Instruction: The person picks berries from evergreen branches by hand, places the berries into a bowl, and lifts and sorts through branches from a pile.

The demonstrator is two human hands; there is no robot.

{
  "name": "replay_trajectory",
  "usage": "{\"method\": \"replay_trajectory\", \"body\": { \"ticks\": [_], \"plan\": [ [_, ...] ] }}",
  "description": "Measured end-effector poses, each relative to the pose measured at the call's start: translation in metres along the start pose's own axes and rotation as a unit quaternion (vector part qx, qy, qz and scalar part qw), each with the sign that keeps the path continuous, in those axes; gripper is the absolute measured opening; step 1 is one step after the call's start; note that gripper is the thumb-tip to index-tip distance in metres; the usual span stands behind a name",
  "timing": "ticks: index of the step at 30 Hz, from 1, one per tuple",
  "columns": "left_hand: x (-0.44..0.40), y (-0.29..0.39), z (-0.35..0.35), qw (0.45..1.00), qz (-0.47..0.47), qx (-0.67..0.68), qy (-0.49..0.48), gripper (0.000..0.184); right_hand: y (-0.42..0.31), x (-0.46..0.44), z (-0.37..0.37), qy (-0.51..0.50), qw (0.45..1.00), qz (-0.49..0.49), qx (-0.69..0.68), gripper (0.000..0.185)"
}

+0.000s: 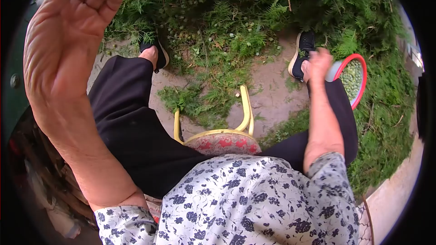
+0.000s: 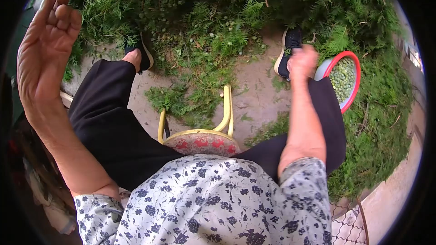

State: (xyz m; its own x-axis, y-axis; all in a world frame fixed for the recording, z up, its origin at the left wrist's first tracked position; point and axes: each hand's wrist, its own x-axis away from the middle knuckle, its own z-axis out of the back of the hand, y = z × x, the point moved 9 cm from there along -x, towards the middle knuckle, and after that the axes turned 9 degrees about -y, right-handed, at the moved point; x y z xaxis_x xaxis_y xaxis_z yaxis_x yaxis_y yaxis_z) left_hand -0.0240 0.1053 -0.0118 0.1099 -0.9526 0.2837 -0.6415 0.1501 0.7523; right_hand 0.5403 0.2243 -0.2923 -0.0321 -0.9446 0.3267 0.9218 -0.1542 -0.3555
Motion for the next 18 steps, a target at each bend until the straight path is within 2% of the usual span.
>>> {"method": "replay_trajectory", "body": {
  "ticks": [1,2,3,4,5,6,8,10,12,14,15,16,18],
  "plan": [
    [0.0,-0.001,-0.002,1.0,0.004,0.008,-0.005,0.037,-0.024,0.022,-0.052,-0.119,0.991,0.029,-0.05,0.023],
    [-0.001,-0.001,-0.003,1.0,0.006,0.011,-0.006,0.037,-0.089,0.071,-0.083,-0.243,0.969,0.038,-0.025,0.025],
    [-0.001,-0.001,-0.004,1.0,0.008,0.013,-0.007,0.037,-0.086,0.117,-0.146,-0.405,0.847,-0.105,-0.328,0.03],
    [-0.001,-0.002,-0.006,0.999,0.007,0.041,-0.012,0.037,-0.116,0.149,-0.16,-0.428,0.876,-0.103,-0.198,0.033],
    [0.001,-0.004,-0.009,0.998,0.006,0.056,-0.013,0.037,-0.13,0.165,-0.179,-0.389,0.918,-0.067,-0.039,0.029],
    [0.002,-0.006,-0.011,0.997,0.006,0.072,-0.013,0.037,-0.129,0.185,-0.211,-0.375,0.921,-0.045,-0.093,0.034],
    [0.003,-0.004,-0.009,0.998,0.015,0.067,0.008,0.036,-0.161,0.215,-0.214,-0.302,0.941,0.05,0.144,0.04],
    [0.006,0.0,0.002,0.997,0.017,0.059,0.05,0.035,-0.17,0.251,-0.244,-0.402,0.912,0.086,-0.003,0.035],
    [0.01,0.005,0.014,0.995,0.009,0.052,0.084,0.035,-0.179,0.276,-0.24,-0.409,0.906,0.11,0.002,0.022],
    [0.015,0.009,0.016,0.995,-0.004,0.054,0.079,0.034,-0.162,0.248,-0.232,-0.37,0.928,0.0,-0.032,0.02],
    [0.017,0.01,0.018,0.995,-0.005,0.056,0.078,0.034,-0.15,0.231,-0.227,-0.283,0.956,0.022,-0.069,0.019],
    [0.019,0.009,0.018,0.995,-0.008,0.058,0.077,0.034,-0.143,0.215,-0.22,-0.233,0.96,0.013,-0.151,0.018],
    [0.023,0.01,0.018,0.995,-0.01,0.064,0.077,0.033,-0.143,0.193,-0.215,-0.193,0.963,0.01,-0.187,0.019]
  ]
}}
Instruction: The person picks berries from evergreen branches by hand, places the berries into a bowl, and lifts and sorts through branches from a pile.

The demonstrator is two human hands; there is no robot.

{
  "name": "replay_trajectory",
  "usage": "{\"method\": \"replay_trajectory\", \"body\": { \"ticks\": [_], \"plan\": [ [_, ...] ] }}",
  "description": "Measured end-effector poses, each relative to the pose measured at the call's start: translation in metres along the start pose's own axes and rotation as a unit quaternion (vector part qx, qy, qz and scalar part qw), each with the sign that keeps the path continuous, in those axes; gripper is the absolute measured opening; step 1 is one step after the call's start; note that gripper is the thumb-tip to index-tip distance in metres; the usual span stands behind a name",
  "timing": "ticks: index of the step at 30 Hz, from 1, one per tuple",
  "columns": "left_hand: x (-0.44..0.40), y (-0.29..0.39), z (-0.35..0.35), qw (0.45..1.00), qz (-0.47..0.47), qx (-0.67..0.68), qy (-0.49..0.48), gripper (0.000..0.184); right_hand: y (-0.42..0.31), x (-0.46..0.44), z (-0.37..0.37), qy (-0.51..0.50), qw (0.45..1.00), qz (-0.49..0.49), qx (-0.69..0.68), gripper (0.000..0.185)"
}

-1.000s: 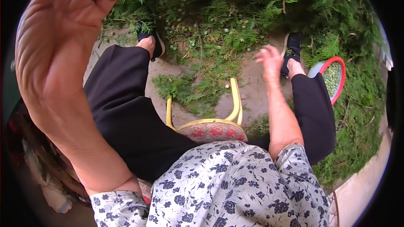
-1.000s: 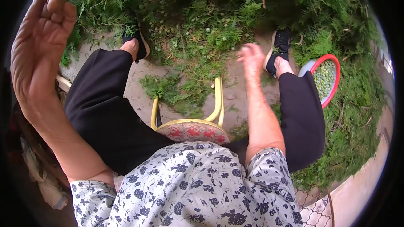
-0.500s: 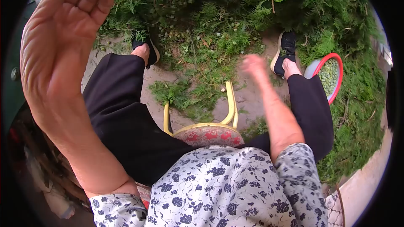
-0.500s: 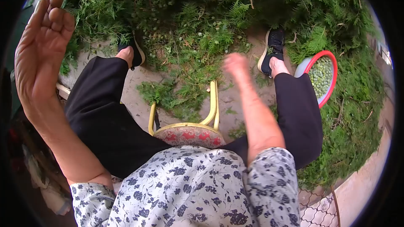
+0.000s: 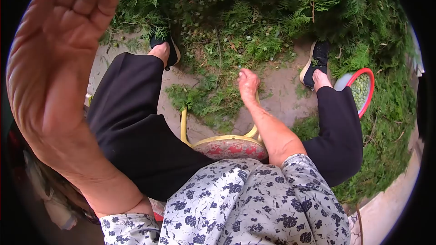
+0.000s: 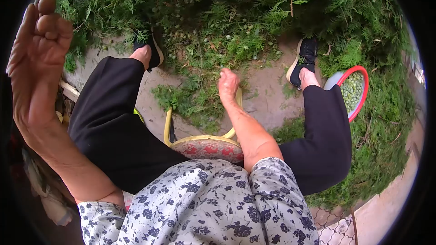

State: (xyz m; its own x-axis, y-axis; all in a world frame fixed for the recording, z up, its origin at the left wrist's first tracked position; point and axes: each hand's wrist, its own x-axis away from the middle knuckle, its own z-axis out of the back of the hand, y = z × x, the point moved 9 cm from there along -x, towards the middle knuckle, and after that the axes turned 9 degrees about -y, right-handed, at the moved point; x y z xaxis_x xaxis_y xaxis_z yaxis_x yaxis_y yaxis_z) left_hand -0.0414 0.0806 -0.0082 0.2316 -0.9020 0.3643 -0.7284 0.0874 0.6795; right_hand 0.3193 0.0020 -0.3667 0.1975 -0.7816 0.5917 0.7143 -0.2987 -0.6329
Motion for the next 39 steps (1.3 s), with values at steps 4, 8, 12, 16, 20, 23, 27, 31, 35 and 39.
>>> {"method": "replay_trajectory", "body": {
  "ticks": [4,8,12,16,20,23,27,31,35,39],
  "plan": [
    [0.009,0.003,0.003,1.0,0.002,0.002,0.009,0.032,-0.029,-0.019,-0.005,0.001,0.995,0.03,0.09,0.016],
    [0.013,0.006,0.007,1.0,-0.005,0.003,0.014,0.031,-0.016,-0.021,-0.025,-0.102,0.971,-0.027,0.216,0.017],
    [0.014,0.009,0.009,1.0,-0.016,0.004,0.015,0.03,-0.022,-0.002,-0.008,-0.081,0.984,0.026,0.159,0.019],
    [0.016,0.007,0.008,1.0,-0.017,0.0,0.018,0.029,-0.051,-0.028,0.004,-0.062,0.989,0.114,0.071,0.031],
    [0.016,0.006,0.004,1.0,-0.02,-0.007,0.016,0.028,0.019,-0.029,-0.011,-0.181,0.977,-0.093,0.07,0.026],
    [0.014,0.007,0.007,1.0,-0.021,-0.003,0.02,0.028,0.06,-0.017,-0.006,-0.136,0.986,-0.088,0.025,0.019],
    [0.014,0.005,0.007,1.0,-0.019,-0.001,0.023,0.027,0.036,-0.02,-0.004,-0.077,0.996,-0.004,-0.033,0.009],
    [0.016,-0.001,0.003,1.0,-0.012,0.0,0.029,0.026,-0.033,-0.021,-0.027,-0.067,0.98,0.13,0.134,0.009],
    [0.016,-0.009,0.002,0.999,-0.002,-0.001,0.035,0.025,-0.032,-0.032,-0.033,-0.037,0.981,0.019,0.192,0.009],
    [0.017,-0.013,0.003,0.999,-0.008,0.001,0.037,0.024,-0.022,-0.033,-0.039,-0.07,0.974,0.122,0.178,0.015]
  ]
}}
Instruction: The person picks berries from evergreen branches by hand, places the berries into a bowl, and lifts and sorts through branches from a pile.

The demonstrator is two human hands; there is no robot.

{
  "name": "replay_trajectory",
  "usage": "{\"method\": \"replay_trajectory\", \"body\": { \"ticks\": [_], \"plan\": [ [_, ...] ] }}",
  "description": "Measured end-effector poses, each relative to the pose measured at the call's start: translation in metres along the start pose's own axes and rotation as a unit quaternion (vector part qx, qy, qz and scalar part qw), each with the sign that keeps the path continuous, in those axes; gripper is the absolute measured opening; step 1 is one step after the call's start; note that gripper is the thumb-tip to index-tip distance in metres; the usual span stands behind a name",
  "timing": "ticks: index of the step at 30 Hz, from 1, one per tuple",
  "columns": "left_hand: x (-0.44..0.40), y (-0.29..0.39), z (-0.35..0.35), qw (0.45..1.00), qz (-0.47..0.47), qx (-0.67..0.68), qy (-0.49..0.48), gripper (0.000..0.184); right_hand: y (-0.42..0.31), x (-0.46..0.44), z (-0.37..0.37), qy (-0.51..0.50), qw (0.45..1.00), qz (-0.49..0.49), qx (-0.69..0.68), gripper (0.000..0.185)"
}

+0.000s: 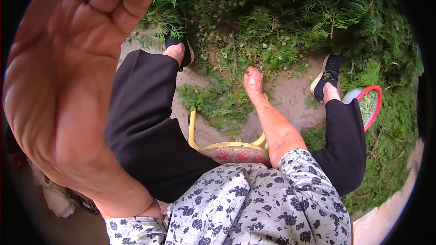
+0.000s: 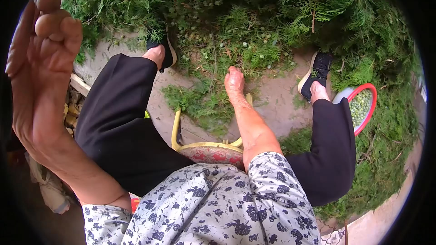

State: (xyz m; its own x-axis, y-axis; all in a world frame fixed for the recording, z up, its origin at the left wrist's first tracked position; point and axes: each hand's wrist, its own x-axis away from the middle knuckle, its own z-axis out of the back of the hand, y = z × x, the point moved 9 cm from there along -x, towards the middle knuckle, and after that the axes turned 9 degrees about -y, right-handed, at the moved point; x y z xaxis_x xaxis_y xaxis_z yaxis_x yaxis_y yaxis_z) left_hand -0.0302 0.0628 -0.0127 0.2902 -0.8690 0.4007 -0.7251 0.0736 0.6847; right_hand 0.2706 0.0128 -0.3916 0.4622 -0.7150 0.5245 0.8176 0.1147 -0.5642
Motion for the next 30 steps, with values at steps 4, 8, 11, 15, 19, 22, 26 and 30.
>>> {"method": "replay_trajectory", "body": {
  "ticks": [4,8,11,15,19,22,26,30],
  "plan": [
    [0.0,0.006,0.002,1.0,-0.017,-0.003,0.002,0.023,0.022,0.023,0.049,0.035,0.993,-0.083,-0.082,0.025],
    [-0.002,0.007,0.0,1.0,-0.029,-0.006,-0.002,0.022,0.073,0.053,0.044,-0.043,0.938,-0.24,-0.246,0.015],
    [-0.003,0.006,-0.001,0.999,-0.033,-0.009,-0.003,0.021,0.085,0.051,0.016,-0.053,0.923,-0.207,-0.319,0.009],
    [-0.005,0.007,-0.002,0.999,-0.036,-0.014,0.005,0.02,0.077,0.035,-0.015,-0.035,0.984,-0.102,-0.14,0.01],
    [-0.004,0.006,-0.004,0.998,-0.05,-0.026,0.017,0.019,0.101,0.037,-0.025,0.045,0.975,-0.179,-0.12,0.011],
    [-0.005,0.005,-0.013,0.995,-0.078,-0.052,0.043,0.019,0.112,0.051,-0.022,0.036,0.959,-0.196,-0.2,0.017],
    [-0.01,0.012,-0.031,0.982,-0.138,-0.105,0.074,0.018,0.065,0.065,0.055,-0.001,0.909,-0.199,-0.365,0.028],
    [-0.012,0.025,-0.033,0.971,-0.173,-0.141,0.082,0.017,0.076,0.057,0.166,0.135,0.9,-0.12,-0.397,0.028]
  ]
}}
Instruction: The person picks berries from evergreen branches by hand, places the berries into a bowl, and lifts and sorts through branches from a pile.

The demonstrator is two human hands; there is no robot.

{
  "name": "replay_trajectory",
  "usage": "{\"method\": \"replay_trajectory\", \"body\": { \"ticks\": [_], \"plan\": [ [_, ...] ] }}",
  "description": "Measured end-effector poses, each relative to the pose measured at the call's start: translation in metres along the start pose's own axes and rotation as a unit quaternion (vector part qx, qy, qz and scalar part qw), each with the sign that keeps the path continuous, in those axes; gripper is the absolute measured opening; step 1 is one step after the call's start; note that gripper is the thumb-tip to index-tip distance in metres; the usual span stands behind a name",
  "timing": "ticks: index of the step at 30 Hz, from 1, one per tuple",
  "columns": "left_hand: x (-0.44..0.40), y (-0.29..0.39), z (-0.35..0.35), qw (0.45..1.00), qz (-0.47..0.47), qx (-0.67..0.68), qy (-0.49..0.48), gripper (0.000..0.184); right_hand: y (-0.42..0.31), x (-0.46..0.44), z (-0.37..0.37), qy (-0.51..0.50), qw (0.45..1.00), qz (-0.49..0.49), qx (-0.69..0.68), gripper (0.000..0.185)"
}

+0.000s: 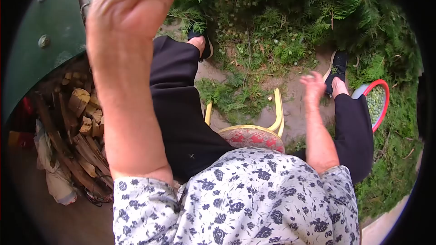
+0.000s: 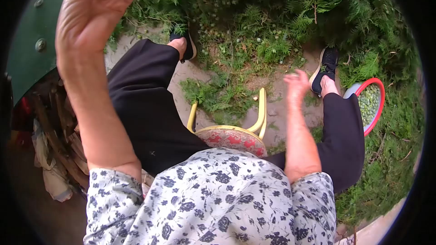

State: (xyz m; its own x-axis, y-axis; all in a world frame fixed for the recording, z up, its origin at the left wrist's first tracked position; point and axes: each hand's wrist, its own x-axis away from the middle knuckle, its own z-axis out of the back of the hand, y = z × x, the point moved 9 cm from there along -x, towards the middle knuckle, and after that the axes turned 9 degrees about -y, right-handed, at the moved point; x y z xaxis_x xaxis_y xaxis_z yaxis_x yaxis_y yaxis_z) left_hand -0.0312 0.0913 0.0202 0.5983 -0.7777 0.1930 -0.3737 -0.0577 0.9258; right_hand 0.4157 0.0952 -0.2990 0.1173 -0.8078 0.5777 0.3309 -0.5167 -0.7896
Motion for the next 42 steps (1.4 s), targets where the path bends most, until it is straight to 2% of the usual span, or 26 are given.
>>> {"method": "replay_trajectory", "body": {
  "ticks": [1,2,3,4,6,8,9,10,11,12,13,14,17,18,19,21,22,23,25,27,30,33,35,37,39,42],
  "plan": [
    [-0.003,-0.004,0.007,0.999,0.032,0.023,0.004,0.018,0.003,-0.019,0.041,0.015,0.994,0.047,-0.093,0.031],
    [-0.006,-0.009,0.012,0.997,0.065,0.046,0.007,0.018,0.0,-0.036,0.087,-0.008,0.995,0.022,-0.098,0.035],
    [-0.009,-0.007,0.016,0.997,0.061,0.047,0.002,0.018,-0.049,-0.023,0.112,0.128,0.989,0.052,0.046,0.035],
    [-0.011,-0.012,0.021,0.994,0.085,0.066,0.004,0.019,-0.098,-0.012,0.147,0.252,0.899,0.079,0.35,0.034],
    [-0.01,-0.016,0.032,0.991,0.108,0.076,0.006,0.019,-0.111,-0.016,0.216,0.323,0.823,-0.023,0.467,0.033],
    [-0.011,-0.019,0.042,0.99,0.111,0.087,0.023,0.018,-0.1,-0.027,0.261,0.352,0.813,-0.076,0.458,0.034],
    [-0.012,-0.02,0.046,0.99,0.107,0.085,0.021,0.018,-0.088,-0.03,0.275,0.367,0.886,-0.007,0.284,0.034],
    [-0.011,-0.023,0.052,0.989,0.113,0.098,0.018,0.017,-0.077,-0.028,0.279,0.367,0.923,0.06,0.099,0.034],
    [-0.012,-0.024,0.057,0.986,0.12,0.111,0.014,0.017,-0.071,-0.025,0.28,0.367,0.923,0.059,0.096,0.034],
    [-0.013,-0.027,0.066,0.984,0.13,0.116,0.026,0.015,-0.065,-0.029,0.27,0.285,0.952,0.099,-0.042,0.032],
    [-0.012,-0.026,0.07,0.984,0.133,0.117,0.026,0.015,-0.072,-0.025,0.25,0.196,0.955,0.137,-0.176,0.031],
    [-0.013,-0.023,0.073,0.984,0.126,0.124,0.03,0.015,-0.082,-0.01,0.243,0.252,0.948,0.139,-0.137,0.027],
    [-0.018,-0.013,0.087,0.983,0.112,0.142,0.021,0.014,-0.07,-0.009,0.276,0.306,0.922,0.194,-0.135,0.026],
    [-0.021,-0.01,0.092,0.979,0.115,0.165,0.015,0.013,-0.088,0.009,0.273,0.371,0.92,0.114,-0.045,0.031],
    [-0.023,-0.007,0.1,0.975,0.118,0.188,0.009,0.012,-0.101,0.014,0.272,0.372,0.92,0.115,-0.047,0.031],
    [-0.03,0.001,0.128,0.975,0.099,0.197,0.028,0.011,-0.153,0.024,0.26,0.357,0.901,0.23,0.09,0.041],
    [-0.038,0.006,0.144,0.975,0.086,0.204,0.015,0.016,-0.17,0.03,0.248,0.358,0.904,0.193,0.134,0.047],
    [-0.042,0.011,0.156,0.975,0.072,0.21,0.003,0.021,-0.189,0.036,0.228,0.356,0.904,0.195,0.132,0.047],
    [-0.035,0.016,0.155,0.97,0.074,0.232,-0.014,0.016,-0.233,0.061,0.187,0.388,0.876,0.271,0.09,0.05],
    [-0.02,0.021,0.139,0.967,0.058,0.246,-0.001,0.015,-0.263,0.072,0.153,0.362,0.882,0.291,0.077,0.053],
    [-0.02,0.024,0.14,0.967,0.05,0.247,0.021,0.013,-0.289,0.078,0.125,0.309,0.875,0.357,-0.109,0.059],
    [-0.02,0.027,0.148,0.967,0.039,0.246,0.047,0.012,-0.296,0.08,0.119,0.277,0.89,0.351,-0.093,0.061],
    [-0.015,0.026,0.147,0.963,0.042,0.259,0.062,0.011,-0.289,0.077,0.132,0.27,0.892,0.348,-0.101,0.058],
    [-0.015,0.028,0.149,0.962,0.04,0.26,0.07,0.011,-0.286,0.074,0.143,0.251,0.906,0.338,-0.053,0.052],
    [-0.015,0.027,0.15,0.964,0.037,0.25,0.081,0.011,-0.28,0.075,0.157,0.265,0.903,0.332,-0.068,0.046],
    [-0.015,0.028,0.154,0.966,0.023,0.243,0.084,0.011,-0.254,0.055,0.173,0.169,0.901,0.36,-0.173,0.035]
  ]
}}
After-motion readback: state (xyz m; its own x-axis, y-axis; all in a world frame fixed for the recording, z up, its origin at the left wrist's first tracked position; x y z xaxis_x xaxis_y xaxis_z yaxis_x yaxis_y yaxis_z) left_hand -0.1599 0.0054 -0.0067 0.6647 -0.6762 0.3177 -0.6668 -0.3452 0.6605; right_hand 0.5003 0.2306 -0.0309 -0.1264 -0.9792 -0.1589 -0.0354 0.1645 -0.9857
